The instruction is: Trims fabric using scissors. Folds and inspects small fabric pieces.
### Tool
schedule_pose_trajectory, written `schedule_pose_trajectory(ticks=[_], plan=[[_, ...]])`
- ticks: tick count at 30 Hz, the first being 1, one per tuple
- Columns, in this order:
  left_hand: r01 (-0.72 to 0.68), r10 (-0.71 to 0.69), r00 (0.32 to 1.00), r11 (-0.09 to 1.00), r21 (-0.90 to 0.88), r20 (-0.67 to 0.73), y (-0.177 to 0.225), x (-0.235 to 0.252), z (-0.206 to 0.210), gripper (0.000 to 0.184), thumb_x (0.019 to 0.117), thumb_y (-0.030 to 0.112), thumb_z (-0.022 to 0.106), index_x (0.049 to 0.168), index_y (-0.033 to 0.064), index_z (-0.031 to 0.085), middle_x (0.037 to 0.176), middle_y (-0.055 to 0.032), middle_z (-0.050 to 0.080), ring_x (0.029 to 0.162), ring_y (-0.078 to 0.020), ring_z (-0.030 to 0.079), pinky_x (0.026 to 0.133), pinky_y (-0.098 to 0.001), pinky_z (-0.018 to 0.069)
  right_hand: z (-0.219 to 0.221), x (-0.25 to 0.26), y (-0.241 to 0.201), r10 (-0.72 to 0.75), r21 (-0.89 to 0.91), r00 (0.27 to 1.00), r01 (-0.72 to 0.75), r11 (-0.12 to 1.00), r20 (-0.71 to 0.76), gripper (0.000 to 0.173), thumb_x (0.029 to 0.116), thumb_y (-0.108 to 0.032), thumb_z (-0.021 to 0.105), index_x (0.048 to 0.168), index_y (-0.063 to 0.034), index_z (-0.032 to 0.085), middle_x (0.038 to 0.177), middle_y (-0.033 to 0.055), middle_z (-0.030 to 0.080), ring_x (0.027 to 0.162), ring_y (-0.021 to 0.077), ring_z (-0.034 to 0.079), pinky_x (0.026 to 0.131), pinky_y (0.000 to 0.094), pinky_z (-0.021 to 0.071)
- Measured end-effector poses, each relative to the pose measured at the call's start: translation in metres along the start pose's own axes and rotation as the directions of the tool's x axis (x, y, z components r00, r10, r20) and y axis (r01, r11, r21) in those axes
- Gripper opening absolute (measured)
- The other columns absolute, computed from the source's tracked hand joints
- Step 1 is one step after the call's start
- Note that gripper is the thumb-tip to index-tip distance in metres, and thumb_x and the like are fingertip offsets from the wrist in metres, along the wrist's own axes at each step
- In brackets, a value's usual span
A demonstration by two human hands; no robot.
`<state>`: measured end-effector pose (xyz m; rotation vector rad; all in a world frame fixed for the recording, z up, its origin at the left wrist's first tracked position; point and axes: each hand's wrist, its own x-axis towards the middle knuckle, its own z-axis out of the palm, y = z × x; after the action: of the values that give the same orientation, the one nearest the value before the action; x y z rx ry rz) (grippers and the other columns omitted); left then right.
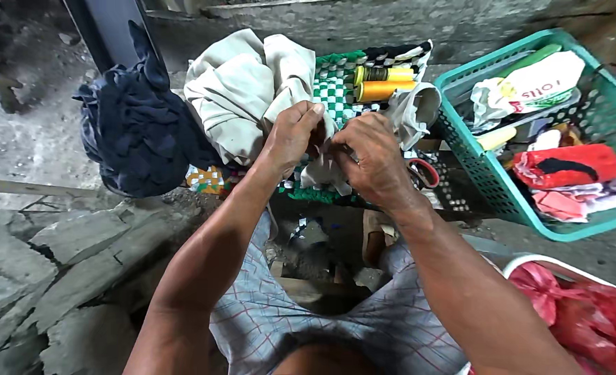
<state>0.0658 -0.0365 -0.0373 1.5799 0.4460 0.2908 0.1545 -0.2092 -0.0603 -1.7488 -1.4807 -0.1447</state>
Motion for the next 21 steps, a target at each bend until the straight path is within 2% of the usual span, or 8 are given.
schedule_pose_trajectory(ticks=[4, 6, 9, 12, 16, 21], plan=[[-0.037, 0.026, 0.998, 0.97, 0.242, 0.05, 0.005, -0.007, 0.0, 0.043, 0.1104, 0.039, 0.04, 0.094, 0.0068, 0.064, 0.081, -0.0036, 0.062, 0.07, -0.0131, 0.062, 0.06, -0.0305, 0.0544, -0.006, 0.001, -0.001, 0.058, -0.02, 0.998, -0.059, 0.998, -0.036, 0.009, 0.093, -0.008, 0.069, 0.102, -0.0049, 0.07, 0.105, 0.0112, 0.069, 0.115, 0.0321, 0.061, 0.105, 0.0534, 0.0426], [-0.117, 0.086, 0.989, 0.953, 0.28, 0.118, 0.005, -0.011, 0.005, 0.037, 0.1079, 0.035, 0.048, 0.092, 0.0069, 0.066, 0.078, -0.0018, 0.064, 0.068, -0.0108, 0.063, 0.061, -0.0295, 0.0549, -0.004, 0.004, 0.004, 0.079, -0.031, 0.994, -0.081, 0.996, -0.07, 0.008, 0.0943, -0.012, 0.068, 0.099, -0.0057, 0.07, 0.101, 0.0102, 0.069, 0.113, 0.031, 0.061, 0.106, 0.0512, 0.0419], [-0.155, 0.13, 0.98, 0.973, 0.169, 0.148, 0.005, -0.014, 0.011, 0.026, 0.106, 0.024, 0.054, 0.096, 0.0047, 0.068, 0.084, -0.0025, 0.067, 0.075, -0.0104, 0.065, 0.068, -0.0286, 0.0558, -0.001, 0.007, 0.008, 0.084, -0.054, 0.992, -0.089, 0.995, -0.098, 0.012, 0.0978, -0.016, 0.065, 0.1, -0.0072, 0.072, 0.098, 0.0094, 0.069, 0.111, 0.0296, 0.062, 0.107, 0.0494, 0.0409], [-0.15, 0.145, 0.986, 0.987, 0.056, 0.08, 0.004, -0.013, 0.015, 0.02, 0.1048, 0.015, 0.055, 0.099, 0.0017, 0.068, 0.084, -0.005, 0.068, 0.073, -0.0126, 0.065, 0.065, -0.0283, 0.0567, -0.004, 0.004, 0.005, 0.066, -0.079, 0.994, -0.073, 0.994, -0.089, 0.011, 0.0964, -0.014, 0.066, 0.102, -0.0076, 0.073, 0.1, 0.0103, 0.069, 0.114, 0.032, 0.061, 0.108, 0.052, 0.0397], [-0.211, 0.223, 0.974, 0.958, 0.195, -0.039, -0.001, -0.008, 0.021, 0.016, 0.104, 0.013, 0.055, 0.098, 0.003, 0.066, 0.078, -0.0025, 0.063, 0.067, -0.0096, 0.06, 0.062, -0.0261, 0.0514, -0.007, -0.002, -0.003, 0.012, -0.119, 0.999, -0.016, 0.993, -0.031, 0.013, 0.0968, -0.014, 0.066, 0.1, -0.0028, 0.071, 0.102, 0.0146, 0.068, 0.114, 0.0366, 0.06, 0.105, 0.0562, 0.041], [-0.154, 0.206, 0.946, 0.965, 0.214, -0.249, -0.016, 0.018, -0.014, 0.017, 0.1032, 0.015, 0.053, 0.097, 0.0047, 0.066, 0.085, -0.0036, 0.065, 0.074, -0.013, 0.063, 0.067, -0.0332, 0.0551, 0.006, -0.002, -0.028, -0.121, -0.061, 0.99, 0.125, 0.99, 0.071, 0.016, 0.0963, -0.011, 0.058, 0.091, -0.0073, 0.072, 0.093, 0.0092, 0.067, 0.11, 0.0316, 0.062, 0.115, 0.0569, 0.0343]])
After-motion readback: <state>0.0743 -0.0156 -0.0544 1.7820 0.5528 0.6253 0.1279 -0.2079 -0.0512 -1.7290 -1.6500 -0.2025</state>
